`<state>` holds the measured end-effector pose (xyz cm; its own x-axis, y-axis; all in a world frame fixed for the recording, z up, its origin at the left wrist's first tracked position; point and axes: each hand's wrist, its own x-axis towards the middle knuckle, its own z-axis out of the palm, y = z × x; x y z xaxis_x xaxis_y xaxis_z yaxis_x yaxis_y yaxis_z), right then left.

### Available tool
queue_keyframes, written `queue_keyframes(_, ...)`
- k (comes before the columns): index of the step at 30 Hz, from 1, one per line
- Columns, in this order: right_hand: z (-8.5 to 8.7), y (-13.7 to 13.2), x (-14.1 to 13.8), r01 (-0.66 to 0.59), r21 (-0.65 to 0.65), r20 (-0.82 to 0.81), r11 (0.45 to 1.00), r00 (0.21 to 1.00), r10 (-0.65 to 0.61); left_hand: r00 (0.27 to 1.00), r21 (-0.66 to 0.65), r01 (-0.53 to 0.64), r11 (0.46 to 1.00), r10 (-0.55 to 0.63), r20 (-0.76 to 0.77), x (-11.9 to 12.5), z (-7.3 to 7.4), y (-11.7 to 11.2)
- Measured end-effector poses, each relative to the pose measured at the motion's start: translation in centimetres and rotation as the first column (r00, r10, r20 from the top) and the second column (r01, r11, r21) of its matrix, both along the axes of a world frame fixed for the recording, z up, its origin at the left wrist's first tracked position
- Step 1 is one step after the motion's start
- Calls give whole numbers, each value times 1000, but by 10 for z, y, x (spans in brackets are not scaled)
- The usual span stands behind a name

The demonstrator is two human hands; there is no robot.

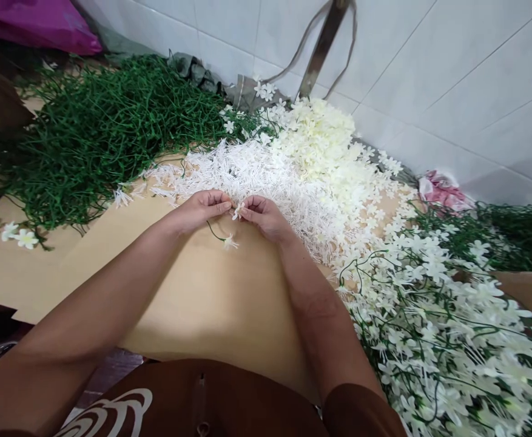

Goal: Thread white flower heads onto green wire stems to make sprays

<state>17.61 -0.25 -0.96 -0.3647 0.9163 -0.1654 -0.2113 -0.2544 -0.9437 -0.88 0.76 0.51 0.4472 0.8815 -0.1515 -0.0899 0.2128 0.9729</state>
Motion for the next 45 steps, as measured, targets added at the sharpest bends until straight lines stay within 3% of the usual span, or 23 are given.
queue_keyframes(6,1,1,1,-14,-19,-17,1000,1000,14,998,41,63,997,-61,-28,-4,0,2)
queue_keyframes(16,-1,5,-5,11,23,12,1000,1000,-12,987,105,-63,992,77,-141,7,-5,4)
queue_keyframes(25,0,8,0,-7,63,28,998,1000,5,981,168,-78,983,106,-161,11,-3,4)
queue_keyframes(34,-5,8,-3,-4,104,62,995,998,-2,984,97,-92,991,106,-140,13,-6,1)
queue_keyframes(45,-6,3,-16,116,240,186,964,969,-163,994,61,-74,995,79,-77,10,-2,3)
